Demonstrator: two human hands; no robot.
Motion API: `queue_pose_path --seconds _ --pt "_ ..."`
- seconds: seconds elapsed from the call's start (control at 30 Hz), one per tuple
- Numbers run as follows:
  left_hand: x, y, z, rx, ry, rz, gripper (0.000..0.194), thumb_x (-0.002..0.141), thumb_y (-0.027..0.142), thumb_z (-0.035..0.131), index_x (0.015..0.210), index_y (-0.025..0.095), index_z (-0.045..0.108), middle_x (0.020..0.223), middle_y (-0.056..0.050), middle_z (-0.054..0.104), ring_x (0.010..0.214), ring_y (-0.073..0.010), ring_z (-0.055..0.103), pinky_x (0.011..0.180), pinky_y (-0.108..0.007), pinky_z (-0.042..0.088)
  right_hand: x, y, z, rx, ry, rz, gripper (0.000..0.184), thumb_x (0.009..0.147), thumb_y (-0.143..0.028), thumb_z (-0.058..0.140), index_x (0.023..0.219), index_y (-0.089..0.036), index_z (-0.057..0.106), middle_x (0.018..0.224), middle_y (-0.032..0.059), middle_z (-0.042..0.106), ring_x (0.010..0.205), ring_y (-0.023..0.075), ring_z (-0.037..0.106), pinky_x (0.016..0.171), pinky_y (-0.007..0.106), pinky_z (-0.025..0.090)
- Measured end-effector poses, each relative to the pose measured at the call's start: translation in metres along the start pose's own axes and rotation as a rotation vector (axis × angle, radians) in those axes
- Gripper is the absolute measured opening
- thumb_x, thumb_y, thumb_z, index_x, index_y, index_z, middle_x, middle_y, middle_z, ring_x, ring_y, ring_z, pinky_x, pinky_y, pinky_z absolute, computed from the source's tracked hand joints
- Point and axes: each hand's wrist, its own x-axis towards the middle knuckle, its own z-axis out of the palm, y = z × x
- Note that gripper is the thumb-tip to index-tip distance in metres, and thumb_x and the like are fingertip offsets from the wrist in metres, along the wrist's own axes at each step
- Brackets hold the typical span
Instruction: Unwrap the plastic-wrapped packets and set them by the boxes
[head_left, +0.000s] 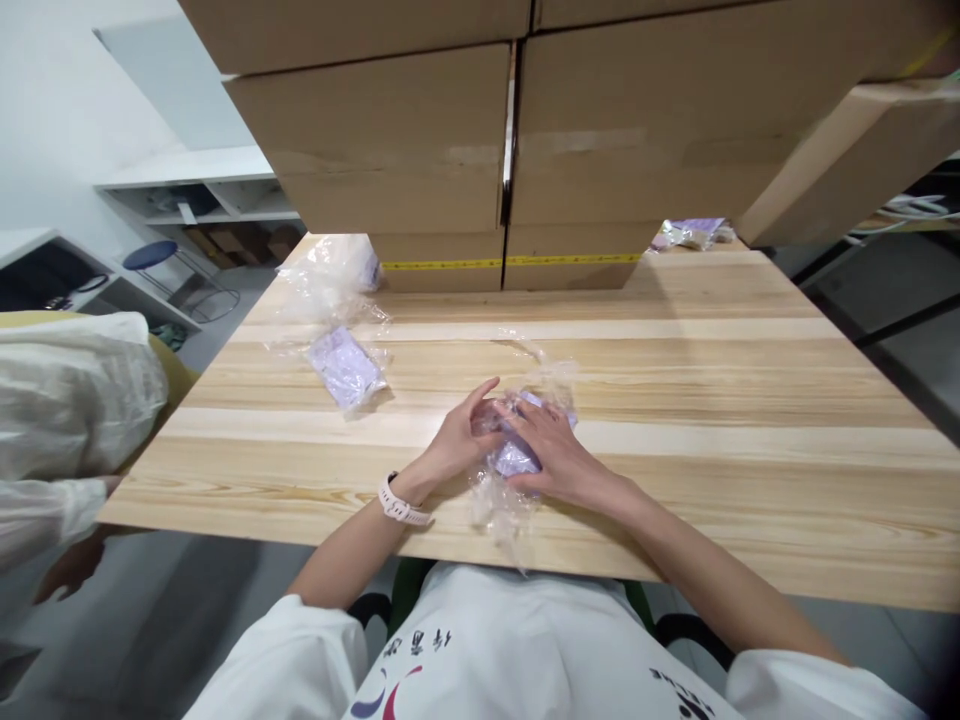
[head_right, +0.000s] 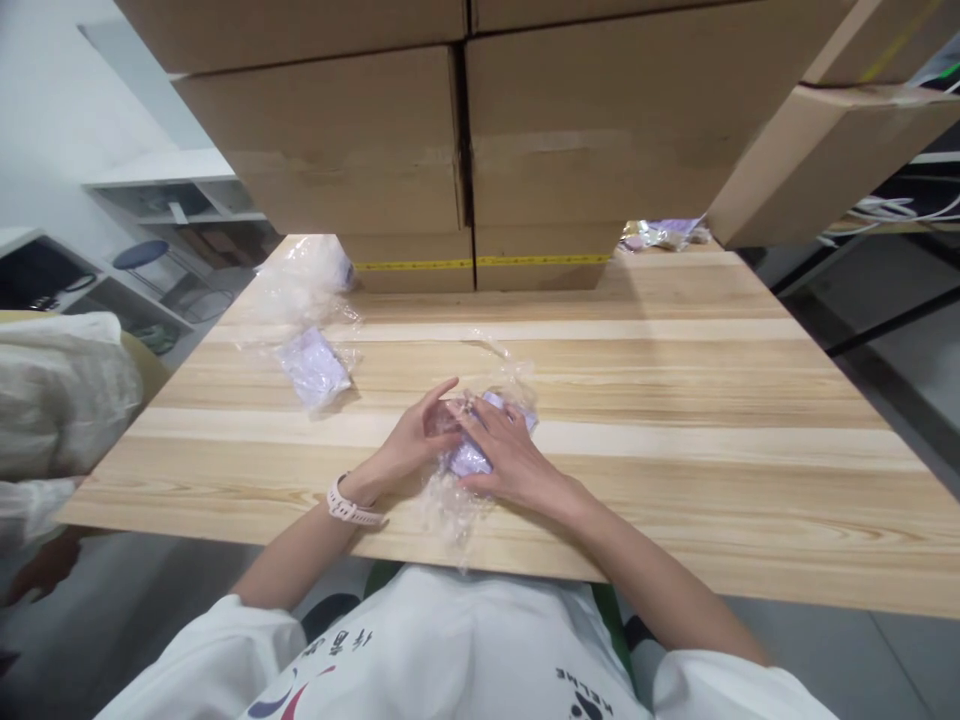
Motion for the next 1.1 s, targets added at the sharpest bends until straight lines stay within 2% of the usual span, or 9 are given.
queue_pose_path --seconds 0.2,0.33,0.43,0.6,0.77,0.83,0.93,1.0,1.1 --pt "0.017 0.006 -0.035 0.073 0.288 -0.076 0.051 0.073 0.015 0.075 0.123 0.013 0.066 0.065 0.001 0.066 0.062 -0.0149 0.067 0.058 -0.023 0.047 -0.015 0.016 0.001 -0.026 0.024 -0.065 0.06 0.091 -0.038 0.074 0.147 -0.024 0.056 0.16 0.0143 0.047 0.149 0.0364 0.039 0.12 0.06 0.032" --pt "0.028 0.008 -0.06 0.033 0.406 -0.109 0.047 0.063 0.01 0.078 0.108 0.014 0.066 0.06 0.005 0.062 0.056 -0.0145 0.065 0.054 -0.022 0.045 -0.022 0.02 -0.008 0.06 0.128 -0.087 0.036 0.093 -0.025 0.067 0.128 -0.023 0.069 0.142 0.0134 0.062 0.136 0.0331 0.052 0.11 0.054 0.044" --pt "0.028 0.011 -0.074 0.039 0.489 -0.083 0.045 0.063 0.012 0.079 0.105 0.015 0.064 0.059 0.006 0.06 0.052 -0.0128 0.062 0.054 -0.022 0.045 -0.029 0.021 -0.018 0.118 0.198 -0.07 0.02 0.096 -0.019 0.058 0.108 -0.023 0.074 0.11 0.0104 0.072 0.107 0.0268 0.063 0.094 0.046 0.051" --pt "0.025 0.014 -0.085 0.064 0.577 -0.043 0.044 0.065 0.016 0.08 0.106 0.015 0.064 0.061 0.007 0.058 0.051 -0.0119 0.058 0.052 -0.022 0.043 -0.063 0.034 -0.036 0.093 0.253 -0.046 0.029 0.094 -0.009 0.05 0.076 -0.021 0.069 0.09 0.0077 0.072 0.091 0.0244 0.063 0.083 0.043 0.049" --pt "0.026 0.014 -0.084 0.231 0.562 -0.083 0.035 0.071 0.013 0.075 0.105 0.014 0.068 0.07 0.002 0.061 0.057 -0.0125 0.057 0.055 -0.024 0.044 -0.107 0.048 -0.065 0.05 0.123 0.137 0.028 0.097 -0.021 0.051 0.082 -0.026 0.073 0.107 0.0077 0.076 0.099 0.03 0.07 0.085 0.051 0.055" --pt "0.024 0.02 -0.08 0.386 0.611 0.003 0.037 0.07 0.01 0.075 0.107 0.016 0.07 0.091 -0.005 0.069 0.076 -0.0163 0.065 0.067 -0.028 0.051 -0.109 0.042 -0.077 0.007 0.262 0.228 0.024 0.1 -0.031 0.052 0.095 -0.027 0.075 0.111 0.0093 0.076 0.101 0.0327 0.071 0.085 0.053 0.056" --pt "0.016 0.034 -0.064 0.568 0.672 0.351 0.036 0.076 0.011 0.072 0.11 0.019 0.07 0.118 -0.008 0.07 0.109 -0.0208 0.064 0.093 -0.035 0.053 -0.082 0.021 -0.085 -0.021 0.472 0.272 0.038 0.099 -0.044 0.059 0.132 -0.027 0.064 0.133 0.013 0.068 0.124 0.0362 0.064 0.103 0.057 0.052" --pt "0.01 0.039 -0.047 0.557 0.577 0.505 0.023 0.086 0.018 0.066 0.109 0.019 0.07 0.114 -0.007 0.071 0.109 -0.0205 0.066 0.098 -0.037 0.053 -0.049 0.007 -0.078 -0.004 0.428 0.23 0.064 0.095 -0.053 0.064 0.151 -0.026 0.048 0.152 0.0154 0.054 0.142 0.038 0.05 0.113 0.059 0.045" --pt "0.006 0.03 -0.023 0.549 0.157 0.467 0.035 0.093 0.032 0.067 0.126 0.019 0.065 0.127 -0.012 0.069 0.119 -0.0248 0.066 0.107 -0.042 0.05 0.003 0.006 -0.056 0.021 0.312 0.231 0.086 0.092 -0.058 0.066 0.162 -0.026 0.027 0.172 0.0164 0.02 0.155 0.0412 0.029 0.112 0.063 0.044"
